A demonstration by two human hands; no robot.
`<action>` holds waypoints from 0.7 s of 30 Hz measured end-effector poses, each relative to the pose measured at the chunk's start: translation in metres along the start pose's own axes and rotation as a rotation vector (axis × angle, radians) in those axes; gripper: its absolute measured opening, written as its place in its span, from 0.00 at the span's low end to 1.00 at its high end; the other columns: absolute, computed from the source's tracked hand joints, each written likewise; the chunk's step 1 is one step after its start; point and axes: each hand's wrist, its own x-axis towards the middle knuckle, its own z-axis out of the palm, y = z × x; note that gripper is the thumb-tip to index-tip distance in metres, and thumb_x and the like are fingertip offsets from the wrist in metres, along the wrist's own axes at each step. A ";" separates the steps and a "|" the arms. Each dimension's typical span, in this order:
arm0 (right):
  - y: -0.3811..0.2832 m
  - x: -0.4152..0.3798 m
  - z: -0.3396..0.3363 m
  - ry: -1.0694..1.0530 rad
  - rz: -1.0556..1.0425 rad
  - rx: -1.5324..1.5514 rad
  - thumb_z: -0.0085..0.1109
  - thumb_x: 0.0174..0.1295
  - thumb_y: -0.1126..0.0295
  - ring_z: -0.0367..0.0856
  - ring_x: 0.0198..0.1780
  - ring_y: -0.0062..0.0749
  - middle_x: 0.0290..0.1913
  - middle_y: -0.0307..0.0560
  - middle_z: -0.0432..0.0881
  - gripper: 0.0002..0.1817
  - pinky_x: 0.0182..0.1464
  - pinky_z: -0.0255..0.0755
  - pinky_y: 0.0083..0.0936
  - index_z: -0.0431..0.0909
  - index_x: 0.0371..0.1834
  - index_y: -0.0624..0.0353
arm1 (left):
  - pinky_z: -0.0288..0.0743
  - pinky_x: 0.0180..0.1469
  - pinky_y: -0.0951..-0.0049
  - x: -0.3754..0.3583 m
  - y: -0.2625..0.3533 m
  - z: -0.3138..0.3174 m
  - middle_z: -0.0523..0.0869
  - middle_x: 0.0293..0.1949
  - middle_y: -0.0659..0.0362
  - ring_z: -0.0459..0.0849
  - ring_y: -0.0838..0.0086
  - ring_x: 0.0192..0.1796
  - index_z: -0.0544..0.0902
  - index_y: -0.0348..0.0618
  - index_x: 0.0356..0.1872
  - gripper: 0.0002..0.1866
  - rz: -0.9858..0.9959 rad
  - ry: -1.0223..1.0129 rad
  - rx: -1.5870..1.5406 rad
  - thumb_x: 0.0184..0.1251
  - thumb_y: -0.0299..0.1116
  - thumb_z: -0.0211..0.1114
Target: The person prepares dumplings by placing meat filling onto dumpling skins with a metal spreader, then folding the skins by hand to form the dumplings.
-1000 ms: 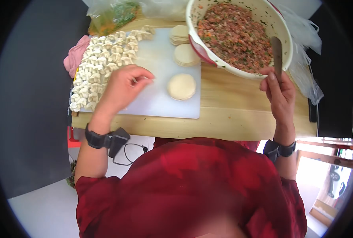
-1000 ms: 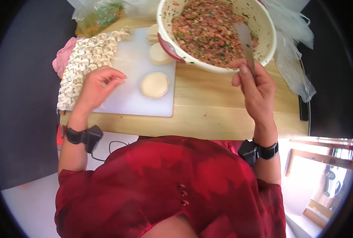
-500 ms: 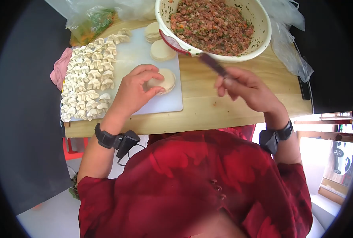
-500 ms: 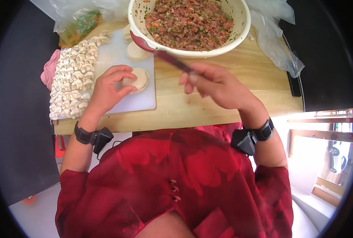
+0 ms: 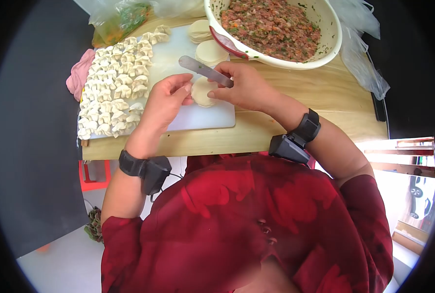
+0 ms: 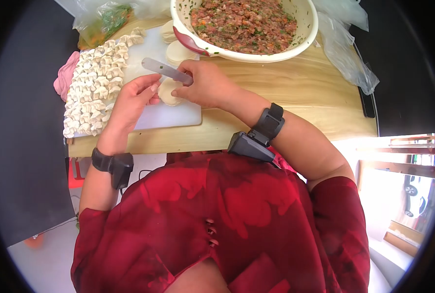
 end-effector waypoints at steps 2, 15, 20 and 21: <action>-0.002 0.000 0.005 0.097 0.016 -0.042 0.73 0.52 0.60 0.73 0.31 0.21 0.29 0.37 0.77 0.17 0.34 0.69 0.23 0.79 0.37 0.59 | 0.78 0.46 0.78 -0.001 0.001 0.003 0.84 0.43 0.59 0.82 0.79 0.43 0.80 0.34 0.54 0.14 0.026 0.008 -0.006 0.70 0.27 0.59; 0.003 -0.001 0.021 0.135 0.097 0.088 0.70 0.57 0.59 0.72 0.30 0.19 0.30 0.36 0.80 0.16 0.33 0.68 0.22 0.81 0.38 0.61 | 0.78 0.47 0.76 -0.020 0.011 0.015 0.84 0.47 0.58 0.82 0.79 0.44 0.78 0.36 0.56 0.16 0.277 -0.016 0.141 0.68 0.22 0.58; 0.008 -0.007 0.015 0.095 0.163 0.405 0.69 0.58 0.59 0.72 0.32 0.15 0.31 0.33 0.79 0.16 0.33 0.66 0.19 0.82 0.41 0.60 | 0.78 0.47 0.76 -0.014 0.000 0.015 0.83 0.48 0.59 0.81 0.79 0.45 0.79 0.40 0.57 0.19 0.353 0.016 0.167 0.63 0.21 0.62; 0.007 -0.009 0.014 0.098 0.165 0.406 0.69 0.58 0.59 0.72 0.32 0.15 0.31 0.33 0.79 0.16 0.33 0.66 0.19 0.82 0.41 0.60 | 0.79 0.44 0.76 -0.013 -0.002 0.015 0.83 0.47 0.59 0.82 0.79 0.43 0.80 0.40 0.56 0.20 0.355 0.024 0.137 0.61 0.20 0.63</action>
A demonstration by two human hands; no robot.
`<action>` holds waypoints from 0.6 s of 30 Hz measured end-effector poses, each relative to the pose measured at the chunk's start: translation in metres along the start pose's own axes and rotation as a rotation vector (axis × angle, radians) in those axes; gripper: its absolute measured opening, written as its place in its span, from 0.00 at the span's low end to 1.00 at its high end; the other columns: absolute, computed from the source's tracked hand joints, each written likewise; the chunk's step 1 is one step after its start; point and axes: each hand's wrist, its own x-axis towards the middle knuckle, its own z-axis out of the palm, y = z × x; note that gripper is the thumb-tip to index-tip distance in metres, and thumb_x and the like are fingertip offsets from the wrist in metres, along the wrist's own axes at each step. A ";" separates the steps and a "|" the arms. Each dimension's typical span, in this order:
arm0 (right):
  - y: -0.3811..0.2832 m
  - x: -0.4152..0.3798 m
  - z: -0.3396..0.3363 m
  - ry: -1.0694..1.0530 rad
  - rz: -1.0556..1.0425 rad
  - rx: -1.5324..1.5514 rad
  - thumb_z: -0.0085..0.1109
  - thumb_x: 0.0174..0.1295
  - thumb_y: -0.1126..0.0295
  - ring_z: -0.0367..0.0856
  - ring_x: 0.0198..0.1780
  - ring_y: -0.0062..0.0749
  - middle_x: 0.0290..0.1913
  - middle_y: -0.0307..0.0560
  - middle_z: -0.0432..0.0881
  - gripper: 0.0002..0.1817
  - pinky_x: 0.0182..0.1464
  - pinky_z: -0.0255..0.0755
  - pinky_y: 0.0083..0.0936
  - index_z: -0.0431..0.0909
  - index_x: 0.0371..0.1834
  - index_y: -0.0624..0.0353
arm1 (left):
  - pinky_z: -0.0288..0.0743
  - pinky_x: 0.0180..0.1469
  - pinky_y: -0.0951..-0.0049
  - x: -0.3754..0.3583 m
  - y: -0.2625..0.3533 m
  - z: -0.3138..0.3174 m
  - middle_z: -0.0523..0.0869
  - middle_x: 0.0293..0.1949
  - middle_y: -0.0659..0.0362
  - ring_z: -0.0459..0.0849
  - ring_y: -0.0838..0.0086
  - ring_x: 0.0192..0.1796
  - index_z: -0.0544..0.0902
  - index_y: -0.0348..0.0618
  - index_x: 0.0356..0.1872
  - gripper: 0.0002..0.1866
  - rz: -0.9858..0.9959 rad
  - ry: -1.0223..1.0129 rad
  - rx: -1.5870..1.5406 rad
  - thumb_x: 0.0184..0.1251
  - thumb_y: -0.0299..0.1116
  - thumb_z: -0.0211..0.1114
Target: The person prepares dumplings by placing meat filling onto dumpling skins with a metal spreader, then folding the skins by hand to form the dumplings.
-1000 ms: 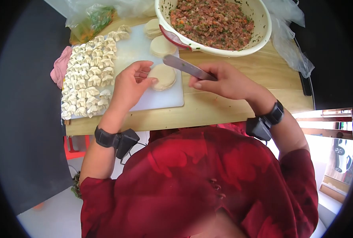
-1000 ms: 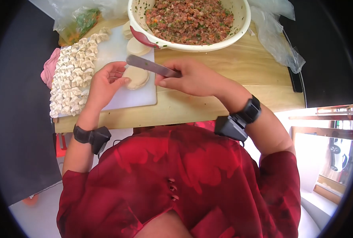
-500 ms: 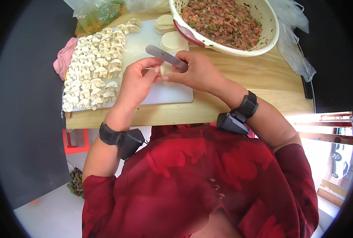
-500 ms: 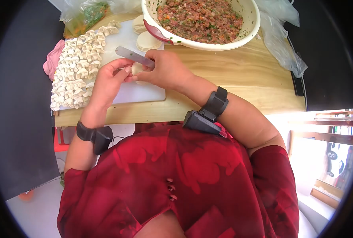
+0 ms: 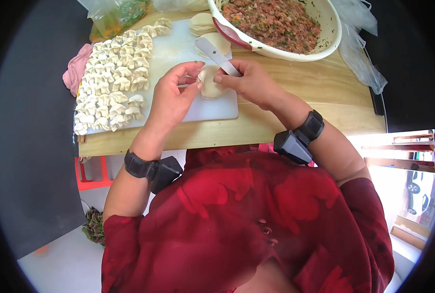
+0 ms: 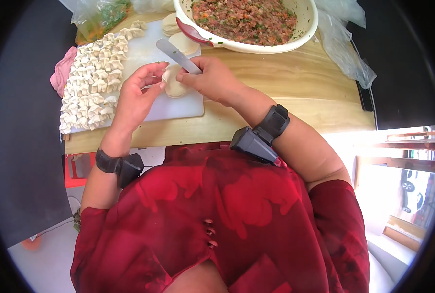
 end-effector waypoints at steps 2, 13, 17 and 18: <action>-0.010 -0.005 0.002 0.004 0.041 -0.004 0.70 0.58 0.58 0.72 0.31 0.15 0.31 0.34 0.79 0.18 0.32 0.65 0.17 0.82 0.42 0.61 | 0.79 0.44 0.76 0.001 -0.002 0.000 0.83 0.46 0.59 0.82 0.79 0.43 0.80 0.41 0.56 0.21 0.001 -0.002 0.032 0.60 0.20 0.64; -0.009 -0.007 -0.001 -0.075 0.118 0.146 0.68 0.60 0.61 0.63 0.21 0.12 0.28 0.34 0.78 0.13 0.20 0.52 0.16 0.79 0.41 0.58 | 0.78 0.39 0.79 0.002 -0.011 -0.002 0.82 0.42 0.61 0.81 0.80 0.40 0.80 0.43 0.56 0.23 -0.028 -0.080 -0.036 0.57 0.22 0.68; -0.004 -0.008 -0.010 -0.098 0.152 0.130 0.65 0.61 0.64 0.68 0.25 0.14 0.34 0.39 0.81 0.18 0.23 0.58 0.16 0.78 0.50 0.62 | 0.77 0.38 0.79 0.001 -0.015 0.003 0.81 0.45 0.58 0.80 0.80 0.37 0.76 0.42 0.60 0.26 -0.087 -0.002 -0.028 0.58 0.25 0.69; -0.004 -0.010 -0.012 -0.098 0.152 0.128 0.65 0.61 0.64 0.68 0.25 0.14 0.34 0.39 0.81 0.18 0.23 0.58 0.16 0.78 0.50 0.62 | 0.77 0.38 0.78 0.001 -0.014 0.005 0.81 0.46 0.57 0.80 0.80 0.35 0.75 0.42 0.62 0.28 -0.116 0.007 -0.049 0.58 0.25 0.69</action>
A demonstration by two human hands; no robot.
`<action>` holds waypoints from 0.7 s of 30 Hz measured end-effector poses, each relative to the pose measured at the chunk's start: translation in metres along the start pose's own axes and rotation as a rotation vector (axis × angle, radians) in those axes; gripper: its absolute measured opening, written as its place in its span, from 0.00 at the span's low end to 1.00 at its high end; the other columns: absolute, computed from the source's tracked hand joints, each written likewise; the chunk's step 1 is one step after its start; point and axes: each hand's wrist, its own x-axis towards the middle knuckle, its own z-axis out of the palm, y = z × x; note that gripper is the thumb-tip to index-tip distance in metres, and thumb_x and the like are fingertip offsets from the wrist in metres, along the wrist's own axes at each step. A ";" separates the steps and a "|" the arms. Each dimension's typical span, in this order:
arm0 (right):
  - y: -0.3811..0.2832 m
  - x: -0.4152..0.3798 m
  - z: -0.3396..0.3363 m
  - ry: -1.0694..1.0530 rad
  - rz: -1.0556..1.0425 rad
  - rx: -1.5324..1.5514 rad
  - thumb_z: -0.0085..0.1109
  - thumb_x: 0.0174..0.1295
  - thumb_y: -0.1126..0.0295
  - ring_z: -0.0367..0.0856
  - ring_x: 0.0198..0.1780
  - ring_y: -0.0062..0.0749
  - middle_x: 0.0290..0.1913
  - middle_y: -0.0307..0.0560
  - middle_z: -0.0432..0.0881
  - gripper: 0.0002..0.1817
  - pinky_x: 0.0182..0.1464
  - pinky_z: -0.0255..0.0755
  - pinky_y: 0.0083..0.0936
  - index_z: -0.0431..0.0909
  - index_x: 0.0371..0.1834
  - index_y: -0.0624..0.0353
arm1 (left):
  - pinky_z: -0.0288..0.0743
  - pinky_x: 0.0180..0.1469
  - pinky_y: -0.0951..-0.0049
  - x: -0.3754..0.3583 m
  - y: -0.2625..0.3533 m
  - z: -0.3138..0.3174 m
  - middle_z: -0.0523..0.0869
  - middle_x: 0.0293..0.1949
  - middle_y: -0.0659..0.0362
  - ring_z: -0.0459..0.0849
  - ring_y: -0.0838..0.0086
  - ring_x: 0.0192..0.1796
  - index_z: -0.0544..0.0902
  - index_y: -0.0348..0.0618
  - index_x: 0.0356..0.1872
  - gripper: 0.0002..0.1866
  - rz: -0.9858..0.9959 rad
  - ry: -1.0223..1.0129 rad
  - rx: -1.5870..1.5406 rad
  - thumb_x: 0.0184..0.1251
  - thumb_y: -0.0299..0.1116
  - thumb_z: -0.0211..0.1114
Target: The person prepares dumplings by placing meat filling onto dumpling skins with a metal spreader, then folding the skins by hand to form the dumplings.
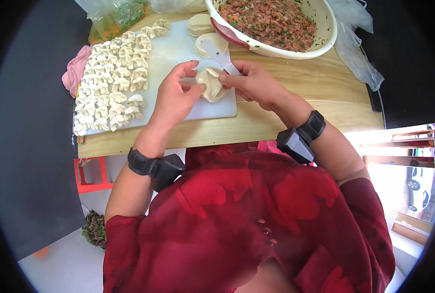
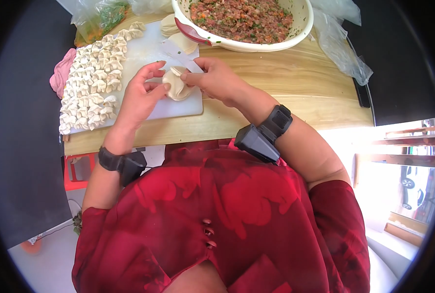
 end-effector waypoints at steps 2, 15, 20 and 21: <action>0.001 -0.005 0.001 0.050 -0.041 0.048 0.65 0.61 0.64 0.71 0.27 0.15 0.36 0.40 0.82 0.19 0.25 0.62 0.16 0.78 0.51 0.63 | 0.77 0.39 0.79 0.001 0.006 0.002 0.81 0.47 0.56 0.81 0.80 0.37 0.72 0.40 0.64 0.28 -0.011 -0.020 0.029 0.60 0.25 0.68; 0.001 -0.003 0.014 0.115 -0.131 0.011 0.68 0.61 0.61 0.62 0.17 0.11 0.27 0.36 0.78 0.17 0.17 0.51 0.14 0.79 0.46 0.61 | 0.72 0.32 0.82 -0.005 0.026 0.009 0.82 0.43 0.59 0.73 0.86 0.27 0.79 0.43 0.57 0.23 0.187 0.093 0.119 0.57 0.23 0.67; 0.001 -0.003 0.013 0.015 -0.034 0.137 0.67 0.62 0.62 0.61 0.16 0.11 0.29 0.36 0.79 0.15 0.15 0.49 0.14 0.79 0.43 0.60 | 0.74 0.35 0.81 -0.008 0.011 -0.011 0.82 0.45 0.60 0.76 0.84 0.30 0.83 0.44 0.52 0.18 0.128 0.090 0.138 0.59 0.23 0.65; 0.001 -0.003 0.013 0.014 -0.035 0.139 0.67 0.62 0.62 0.61 0.16 0.11 0.29 0.36 0.79 0.15 0.15 0.49 0.14 0.79 0.43 0.60 | 0.75 0.36 0.80 -0.008 0.008 -0.014 0.81 0.46 0.61 0.77 0.83 0.31 0.83 0.44 0.50 0.16 0.092 0.099 0.166 0.59 0.24 0.65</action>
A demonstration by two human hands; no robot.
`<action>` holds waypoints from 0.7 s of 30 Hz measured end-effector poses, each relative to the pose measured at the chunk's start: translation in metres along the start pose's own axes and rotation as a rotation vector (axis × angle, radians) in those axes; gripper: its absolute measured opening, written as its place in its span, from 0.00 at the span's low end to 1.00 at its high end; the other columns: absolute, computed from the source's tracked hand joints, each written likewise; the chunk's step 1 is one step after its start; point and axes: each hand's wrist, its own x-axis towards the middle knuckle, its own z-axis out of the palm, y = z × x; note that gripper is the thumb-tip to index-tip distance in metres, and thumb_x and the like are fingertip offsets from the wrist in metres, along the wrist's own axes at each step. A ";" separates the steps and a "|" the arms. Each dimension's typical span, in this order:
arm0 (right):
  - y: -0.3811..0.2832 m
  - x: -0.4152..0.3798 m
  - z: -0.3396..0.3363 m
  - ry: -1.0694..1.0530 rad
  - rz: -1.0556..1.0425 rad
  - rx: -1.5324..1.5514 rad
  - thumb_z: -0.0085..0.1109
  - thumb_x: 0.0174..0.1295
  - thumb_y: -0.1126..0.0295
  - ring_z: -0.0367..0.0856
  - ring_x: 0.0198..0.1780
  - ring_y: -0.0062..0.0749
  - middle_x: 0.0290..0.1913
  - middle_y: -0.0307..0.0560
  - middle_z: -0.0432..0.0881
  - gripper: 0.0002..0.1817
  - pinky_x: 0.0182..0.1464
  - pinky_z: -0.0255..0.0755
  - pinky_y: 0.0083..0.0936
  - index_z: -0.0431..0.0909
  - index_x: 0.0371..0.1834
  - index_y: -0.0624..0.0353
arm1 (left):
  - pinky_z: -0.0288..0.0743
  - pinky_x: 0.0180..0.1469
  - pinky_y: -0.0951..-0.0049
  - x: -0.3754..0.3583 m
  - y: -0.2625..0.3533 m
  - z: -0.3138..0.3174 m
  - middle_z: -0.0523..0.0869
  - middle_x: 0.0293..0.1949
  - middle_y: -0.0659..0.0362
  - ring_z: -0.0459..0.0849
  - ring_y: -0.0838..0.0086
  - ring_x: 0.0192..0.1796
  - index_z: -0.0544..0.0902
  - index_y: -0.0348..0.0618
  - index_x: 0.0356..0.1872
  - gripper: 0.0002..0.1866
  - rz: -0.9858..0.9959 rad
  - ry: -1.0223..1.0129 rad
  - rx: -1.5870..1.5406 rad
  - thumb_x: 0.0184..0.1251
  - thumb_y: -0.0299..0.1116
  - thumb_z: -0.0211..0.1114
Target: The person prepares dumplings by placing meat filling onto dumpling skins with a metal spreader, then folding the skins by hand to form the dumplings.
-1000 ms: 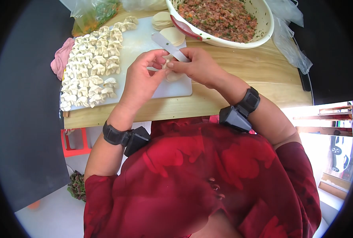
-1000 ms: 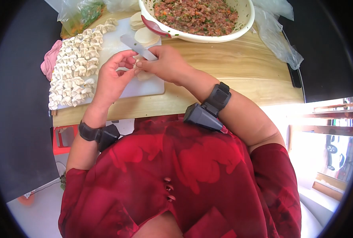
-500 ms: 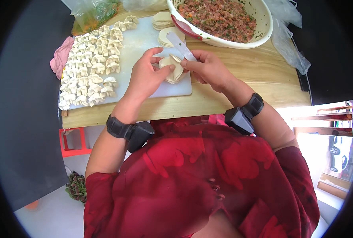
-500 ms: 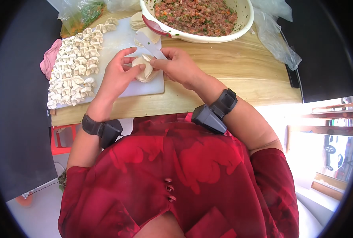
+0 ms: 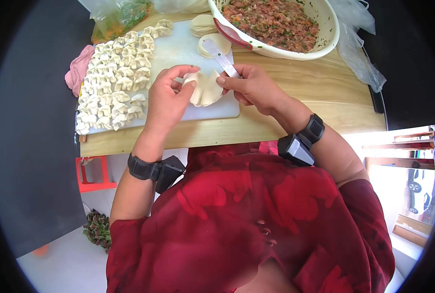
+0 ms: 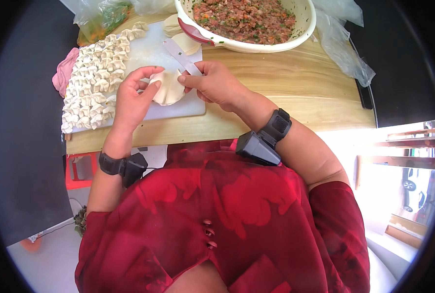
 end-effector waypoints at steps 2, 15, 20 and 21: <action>0.002 0.000 0.000 0.023 -0.018 0.019 0.67 0.62 0.61 0.61 0.16 0.10 0.30 0.37 0.79 0.14 0.15 0.48 0.13 0.79 0.41 0.60 | 0.75 0.37 0.80 -0.003 -0.002 -0.006 0.82 0.47 0.61 0.78 0.83 0.34 0.83 0.43 0.51 0.16 0.034 0.013 0.175 0.61 0.24 0.65; -0.017 -0.011 0.001 -0.027 -0.075 0.033 0.68 0.59 0.66 0.62 0.19 0.14 0.29 0.40 0.80 0.13 0.19 0.53 0.16 0.79 0.40 0.63 | 0.80 0.45 0.77 0.000 0.020 0.018 0.85 0.45 0.56 0.84 0.79 0.42 0.78 0.31 0.55 0.18 -0.116 -0.233 -0.366 0.67 0.29 0.66; -0.015 -0.014 0.004 0.032 -0.155 -0.063 0.72 0.55 0.69 0.66 0.22 0.15 0.28 0.37 0.79 0.14 0.22 0.59 0.15 0.80 0.40 0.62 | 0.81 0.49 0.75 -0.003 0.026 0.020 0.85 0.46 0.56 0.84 0.76 0.45 0.78 0.31 0.57 0.17 -0.213 -0.206 -0.550 0.69 0.28 0.63; -0.015 -0.014 0.003 0.034 -0.154 -0.063 0.72 0.55 0.69 0.66 0.22 0.15 0.28 0.37 0.79 0.14 0.22 0.59 0.15 0.80 0.40 0.62 | 0.81 0.50 0.74 -0.003 0.025 0.020 0.85 0.46 0.57 0.84 0.76 0.45 0.78 0.31 0.56 0.17 -0.247 -0.210 -0.601 0.70 0.28 0.62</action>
